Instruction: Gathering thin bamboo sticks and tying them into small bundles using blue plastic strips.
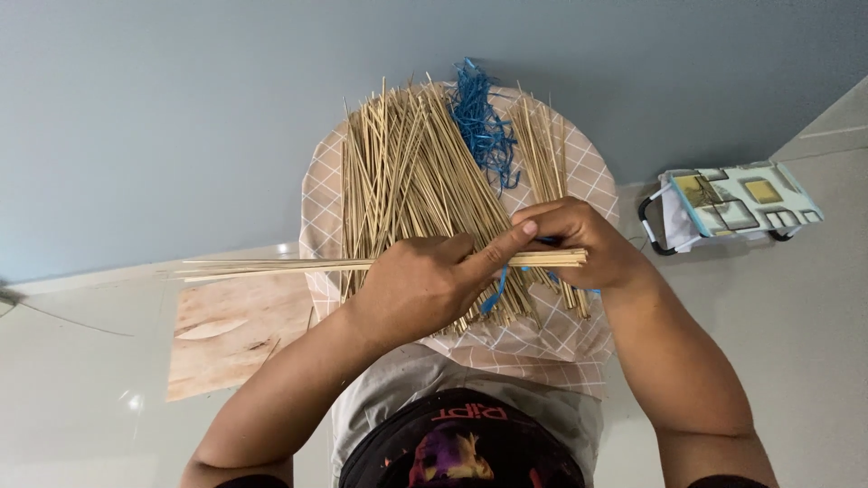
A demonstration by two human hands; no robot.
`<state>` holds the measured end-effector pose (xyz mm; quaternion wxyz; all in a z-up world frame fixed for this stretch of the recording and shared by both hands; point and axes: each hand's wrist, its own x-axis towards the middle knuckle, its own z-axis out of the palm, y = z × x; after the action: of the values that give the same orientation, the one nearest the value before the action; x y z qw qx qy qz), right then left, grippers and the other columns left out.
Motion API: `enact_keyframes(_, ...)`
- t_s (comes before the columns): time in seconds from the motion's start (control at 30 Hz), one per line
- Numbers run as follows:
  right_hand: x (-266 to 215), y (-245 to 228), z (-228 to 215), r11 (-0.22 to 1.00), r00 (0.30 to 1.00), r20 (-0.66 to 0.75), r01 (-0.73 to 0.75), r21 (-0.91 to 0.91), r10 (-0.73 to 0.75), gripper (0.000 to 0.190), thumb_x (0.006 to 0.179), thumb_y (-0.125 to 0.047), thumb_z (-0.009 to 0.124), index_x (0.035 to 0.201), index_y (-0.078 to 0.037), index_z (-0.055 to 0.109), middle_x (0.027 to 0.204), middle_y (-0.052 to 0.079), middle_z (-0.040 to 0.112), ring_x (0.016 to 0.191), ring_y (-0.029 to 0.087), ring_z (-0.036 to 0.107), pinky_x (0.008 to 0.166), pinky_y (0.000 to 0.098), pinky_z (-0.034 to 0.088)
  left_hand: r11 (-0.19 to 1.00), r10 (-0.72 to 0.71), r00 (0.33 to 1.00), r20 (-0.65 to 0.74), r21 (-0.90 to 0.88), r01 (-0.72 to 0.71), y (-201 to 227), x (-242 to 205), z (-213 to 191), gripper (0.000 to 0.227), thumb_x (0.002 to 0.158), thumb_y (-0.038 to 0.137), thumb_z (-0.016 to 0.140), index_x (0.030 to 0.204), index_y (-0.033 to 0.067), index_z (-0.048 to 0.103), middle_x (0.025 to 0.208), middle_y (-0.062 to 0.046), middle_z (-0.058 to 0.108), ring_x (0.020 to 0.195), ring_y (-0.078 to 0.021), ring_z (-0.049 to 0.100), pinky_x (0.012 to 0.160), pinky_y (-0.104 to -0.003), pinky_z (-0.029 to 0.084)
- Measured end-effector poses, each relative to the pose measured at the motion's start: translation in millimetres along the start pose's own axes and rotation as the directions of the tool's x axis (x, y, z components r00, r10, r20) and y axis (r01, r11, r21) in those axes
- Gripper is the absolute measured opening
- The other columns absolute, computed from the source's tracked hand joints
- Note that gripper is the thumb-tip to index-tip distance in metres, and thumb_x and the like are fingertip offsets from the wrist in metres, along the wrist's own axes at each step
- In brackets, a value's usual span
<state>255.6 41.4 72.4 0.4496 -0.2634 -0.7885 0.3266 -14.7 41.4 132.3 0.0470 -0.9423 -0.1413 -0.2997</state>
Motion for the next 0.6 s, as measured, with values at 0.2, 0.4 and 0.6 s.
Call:
enact_keyframes(0.2,-13,8,23,0.998,0.994,-0.100,-0.049,0.042,0.053,0.014,0.088,0.007,0.069,0.097,0.003,0.079,0.084,0.017,0.075,0.076,0.020,0.067,0.062,0.0408,0.054,0.996,-0.084,0.996,0.000,-0.028,0.084,-1,0,2,0.043,0.104,0.021,0.056,0.147,0.0159,0.057,0.075,-0.016,0.072,0.056,-0.0268,0.072,0.047,-0.035,0.060)
enact_keyframes(0.4,-57,13,73,0.978,0.924,-0.324,-0.205,0.026,0.203,0.028,0.098,-0.013,0.062,0.118,0.002,0.076,0.075,0.018,0.074,0.054,0.013,0.055,0.046,0.0313,0.041,0.982,-0.182,0.983,-0.023,0.043,0.183,-16,-8,13,0.040,0.104,0.024,0.052,0.143,0.0175,0.060,0.071,-0.014,0.071,0.048,-0.0239,0.068,0.040,-0.034,0.055)
enact_keyframes(0.6,-60,-41,69,0.808,0.983,-0.180,-0.129,-0.575,0.029,0.029,0.094,-0.008,0.063,0.119,-0.009,0.075,0.063,0.007,0.067,0.041,0.026,0.060,0.034,0.0360,0.044,0.970,-0.240,0.966,0.094,0.068,0.234,-15,-8,20,0.037,0.103,0.017,0.052,0.139,0.0139,0.063,0.070,-0.017,0.073,0.044,-0.0218,0.067,0.037,-0.029,0.053)
